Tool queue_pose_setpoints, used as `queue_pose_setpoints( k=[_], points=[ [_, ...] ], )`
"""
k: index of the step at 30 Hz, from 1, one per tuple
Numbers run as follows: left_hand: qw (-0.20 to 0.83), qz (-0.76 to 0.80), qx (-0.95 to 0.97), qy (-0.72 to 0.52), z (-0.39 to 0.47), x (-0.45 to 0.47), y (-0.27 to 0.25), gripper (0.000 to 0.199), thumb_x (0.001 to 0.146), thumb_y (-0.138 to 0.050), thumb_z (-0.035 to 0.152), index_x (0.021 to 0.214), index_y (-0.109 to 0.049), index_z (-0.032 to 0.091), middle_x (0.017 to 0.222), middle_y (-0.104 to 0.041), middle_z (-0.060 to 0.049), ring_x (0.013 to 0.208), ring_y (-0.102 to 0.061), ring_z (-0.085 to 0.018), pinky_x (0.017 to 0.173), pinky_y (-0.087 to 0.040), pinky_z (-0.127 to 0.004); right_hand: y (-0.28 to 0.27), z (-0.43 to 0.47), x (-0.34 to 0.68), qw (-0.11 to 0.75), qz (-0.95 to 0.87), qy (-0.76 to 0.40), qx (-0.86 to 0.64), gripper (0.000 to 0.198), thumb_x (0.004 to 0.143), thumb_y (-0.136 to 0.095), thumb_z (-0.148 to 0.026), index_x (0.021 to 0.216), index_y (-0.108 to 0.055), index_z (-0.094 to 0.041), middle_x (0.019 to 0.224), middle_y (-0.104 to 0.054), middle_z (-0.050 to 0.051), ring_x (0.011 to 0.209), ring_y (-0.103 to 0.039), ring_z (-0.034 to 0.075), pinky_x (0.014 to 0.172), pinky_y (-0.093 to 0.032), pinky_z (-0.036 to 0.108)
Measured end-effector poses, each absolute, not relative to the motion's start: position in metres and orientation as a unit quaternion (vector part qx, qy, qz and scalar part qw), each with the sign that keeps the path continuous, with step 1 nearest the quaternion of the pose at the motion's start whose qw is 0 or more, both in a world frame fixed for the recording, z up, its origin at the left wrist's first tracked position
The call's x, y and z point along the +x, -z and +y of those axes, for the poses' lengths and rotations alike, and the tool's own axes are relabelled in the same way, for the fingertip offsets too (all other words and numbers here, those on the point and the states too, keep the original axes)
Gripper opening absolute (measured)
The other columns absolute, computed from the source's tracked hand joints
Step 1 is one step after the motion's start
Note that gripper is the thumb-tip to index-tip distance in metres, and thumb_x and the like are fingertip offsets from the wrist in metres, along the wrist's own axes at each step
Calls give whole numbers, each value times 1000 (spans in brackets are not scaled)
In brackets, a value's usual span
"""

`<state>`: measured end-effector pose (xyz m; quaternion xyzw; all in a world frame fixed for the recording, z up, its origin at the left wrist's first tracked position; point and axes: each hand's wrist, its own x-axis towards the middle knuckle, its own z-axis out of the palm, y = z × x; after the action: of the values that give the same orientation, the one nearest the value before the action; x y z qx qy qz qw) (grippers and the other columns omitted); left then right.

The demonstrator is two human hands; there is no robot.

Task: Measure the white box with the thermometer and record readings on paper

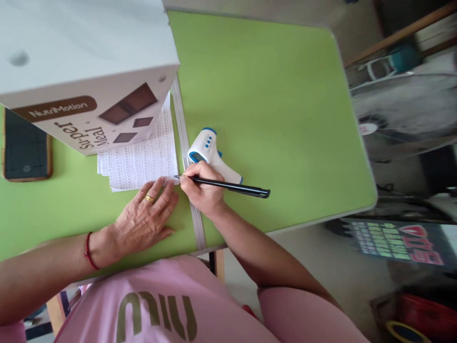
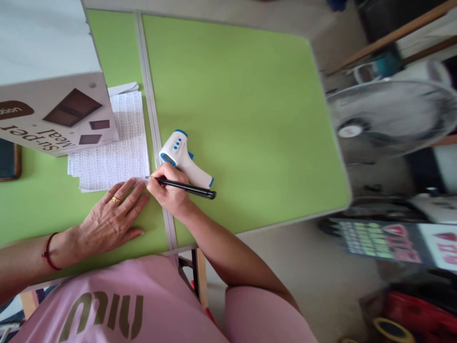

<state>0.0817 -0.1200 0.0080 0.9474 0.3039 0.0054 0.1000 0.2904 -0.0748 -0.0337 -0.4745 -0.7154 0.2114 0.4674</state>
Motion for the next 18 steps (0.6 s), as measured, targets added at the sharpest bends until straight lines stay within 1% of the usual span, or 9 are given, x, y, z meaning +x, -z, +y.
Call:
queue_pose_setpoints(
  k=[4, 9, 15, 18],
  points=[
    [98, 302, 948, -7, -120, 82, -8, 83, 103, -69, 56, 161, -47, 1, 170, -41, -27, 158, -41, -45, 128, -42, -56, 33, -75, 290, 462, -723, -182, -480, 16, 91, -64, -25, 79, -54, -27, 62, -60, -6, 53, -56, 14, 53, -50, 30],
    [92, 302, 949, -10, -119, 82, -8, 85, 102, -70, 56, 160, -47, -1, 169, -42, -27, 157, -44, -45, 126, -44, -57, 32, -74, 289, 475, -720, -205, -463, 16, 89, -65, -21, 79, -54, -27, 62, -58, -7, 51, -53, 13, 52, -47, 30],
    [94, 302, 948, -10, -120, 82, -7, 82, 104, -68, 56, 160, -48, 1, 169, -43, -26, 157, -43, -45, 127, -43, -56, 32, -74, 290, 459, -724, -205, -473, 16, 90, -65, -23, 79, -54, -27, 62, -59, -6, 54, -56, 14, 53, -49, 31],
    [97, 300, 949, -15, -120, 81, -5, 80, 103, -69, 56, 160, -50, 2, 169, -43, -26, 157, -43, -44, 128, -42, -56, 32, -73, 290, 463, -727, -202, -465, 16, 90, -65, -21, 79, -53, -27, 62, -59, -6, 53, -55, 13, 53, -48, 29]
  ],
)
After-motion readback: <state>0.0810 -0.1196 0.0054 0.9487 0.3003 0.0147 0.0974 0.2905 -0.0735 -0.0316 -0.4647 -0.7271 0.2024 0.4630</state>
